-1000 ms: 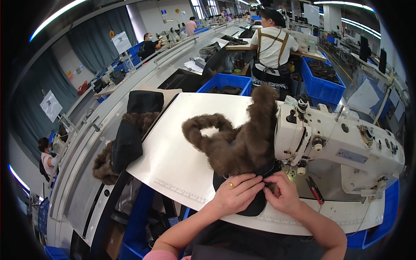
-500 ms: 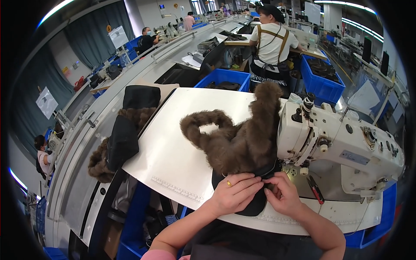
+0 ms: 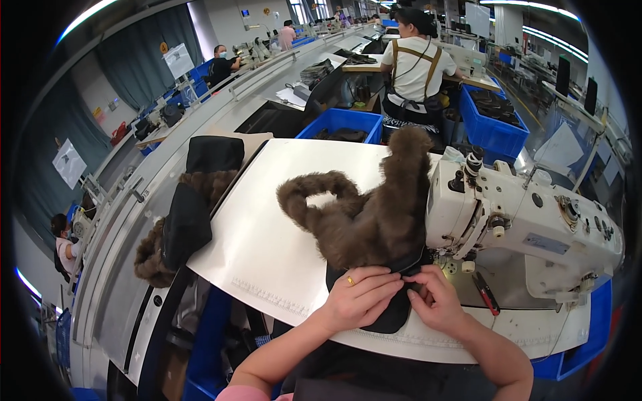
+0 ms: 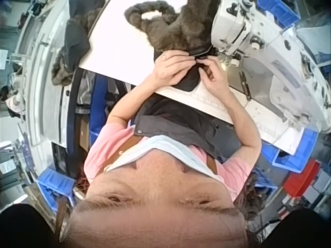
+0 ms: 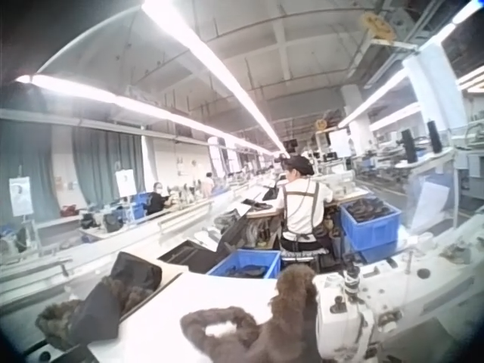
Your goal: The recorder is using an industrial sewing machine to sew components of a fur-trimmed bag.
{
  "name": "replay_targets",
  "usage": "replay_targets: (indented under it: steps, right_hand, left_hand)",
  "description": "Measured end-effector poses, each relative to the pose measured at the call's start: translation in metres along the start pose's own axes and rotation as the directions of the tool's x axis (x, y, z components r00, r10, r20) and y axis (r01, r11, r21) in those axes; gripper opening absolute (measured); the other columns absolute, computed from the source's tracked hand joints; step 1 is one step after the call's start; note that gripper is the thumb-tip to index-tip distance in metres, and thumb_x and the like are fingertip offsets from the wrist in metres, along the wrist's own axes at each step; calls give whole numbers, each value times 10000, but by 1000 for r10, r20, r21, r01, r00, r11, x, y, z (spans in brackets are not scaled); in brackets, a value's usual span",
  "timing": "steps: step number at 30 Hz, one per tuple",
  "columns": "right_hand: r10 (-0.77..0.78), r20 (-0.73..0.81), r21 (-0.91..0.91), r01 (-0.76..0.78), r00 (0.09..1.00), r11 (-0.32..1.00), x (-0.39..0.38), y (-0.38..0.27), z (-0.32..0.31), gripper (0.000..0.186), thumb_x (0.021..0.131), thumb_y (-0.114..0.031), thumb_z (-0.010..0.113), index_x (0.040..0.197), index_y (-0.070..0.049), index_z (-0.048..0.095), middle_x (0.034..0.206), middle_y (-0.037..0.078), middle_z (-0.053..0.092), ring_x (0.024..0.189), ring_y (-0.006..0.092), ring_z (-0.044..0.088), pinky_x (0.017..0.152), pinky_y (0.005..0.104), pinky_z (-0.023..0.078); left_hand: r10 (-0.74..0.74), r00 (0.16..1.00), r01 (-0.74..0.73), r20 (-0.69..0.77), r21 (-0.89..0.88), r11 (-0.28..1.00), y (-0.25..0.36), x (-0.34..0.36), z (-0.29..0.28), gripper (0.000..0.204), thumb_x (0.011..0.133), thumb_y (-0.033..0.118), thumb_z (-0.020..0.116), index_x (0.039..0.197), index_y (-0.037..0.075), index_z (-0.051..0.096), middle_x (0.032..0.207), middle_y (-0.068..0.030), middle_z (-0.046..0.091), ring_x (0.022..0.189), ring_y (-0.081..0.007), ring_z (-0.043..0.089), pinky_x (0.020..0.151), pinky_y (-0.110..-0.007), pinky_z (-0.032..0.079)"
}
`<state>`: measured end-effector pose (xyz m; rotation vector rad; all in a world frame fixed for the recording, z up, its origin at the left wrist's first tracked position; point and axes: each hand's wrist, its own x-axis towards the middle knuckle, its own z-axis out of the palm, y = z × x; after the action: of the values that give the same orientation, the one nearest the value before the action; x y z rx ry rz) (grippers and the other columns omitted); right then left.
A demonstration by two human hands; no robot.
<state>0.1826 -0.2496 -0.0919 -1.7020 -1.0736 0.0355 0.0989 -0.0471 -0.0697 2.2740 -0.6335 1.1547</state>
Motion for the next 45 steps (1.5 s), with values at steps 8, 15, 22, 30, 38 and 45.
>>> replay_targets:
  steps: [8, 15, 22, 30, 38, 45]
  right_hand:
    - [12, 29, -25, -11, 999, 1000, -1, -2, -1, 289, 856, 73, 676, 1118, -19, 597, 1119, 72, 509, 594, 41, 504, 519, 194, 405]
    - [-6, 11, -30, 6, 1000, 1000, 1, -3, -3, 294, 855, 66, 680, 1126, -31, 619, 1089, 69, 536, 554, 62, 556, 490, 217, 425]
    - [-14, 10, -37, 14, 1000, 999, 0, -3, -3, 292, 854, 73, 678, 1120, -23, 608, 1090, 72, 523, 569, 52, 524, 505, 211, 414]
    - [-28, 10, -64, 29, 1000, 998, -1, 1, -3, 313, 856, 67, 684, 1144, -35, 614, 1113, 71, 527, 555, 51, 538, 490, 214, 422]
    - [-21, 4, -33, 21, 1000, 999, 1, 0, 0, 307, 869, 70, 671, 1153, -36, 618, 1105, 61, 524, 565, 43, 532, 498, 209, 413]
    - [-4, 3, -23, 4, 1000, 1000, 1, -2, -2, 315, 868, 66, 675, 1161, -39, 629, 1096, 56, 525, 563, 48, 526, 508, 219, 415]
  left_hand:
    - [3, 1000, -3, 3, -12, 1000, -3, -5, 2, 321, 751, 13, 757, 1069, 40, 734, 1078, -64, 717, 1005, -245, 672, 789, -326, 538]
    - [17, 1000, -17, 9, -12, 1000, -2, -4, 2, 337, 765, 39, 746, 1102, 34, 722, 1104, -64, 704, 1017, -246, 670, 775, -336, 534]
    - [23, 1000, -22, 11, -21, 1000, -3, -4, 2, 342, 764, 38, 747, 1105, 34, 720, 1104, -65, 703, 1023, -250, 669, 781, -342, 537]
    - [23, 1000, -23, 6, -20, 1000, -3, -3, 1, 341, 763, 42, 751, 1102, 33, 718, 1102, -62, 702, 1030, -245, 661, 769, -343, 530]
    - [-9, 1000, 9, 20, -12, 1000, -2, -6, 1, 330, 743, -4, 756, 1068, 53, 736, 1079, -62, 724, 1027, -249, 670, 829, -329, 537]
    - [-26, 1000, 26, 8, 0, 1000, 2, -7, 0, 334, 723, -19, 754, 1049, 52, 739, 1066, -58, 731, 1031, -257, 669, 841, -332, 536]
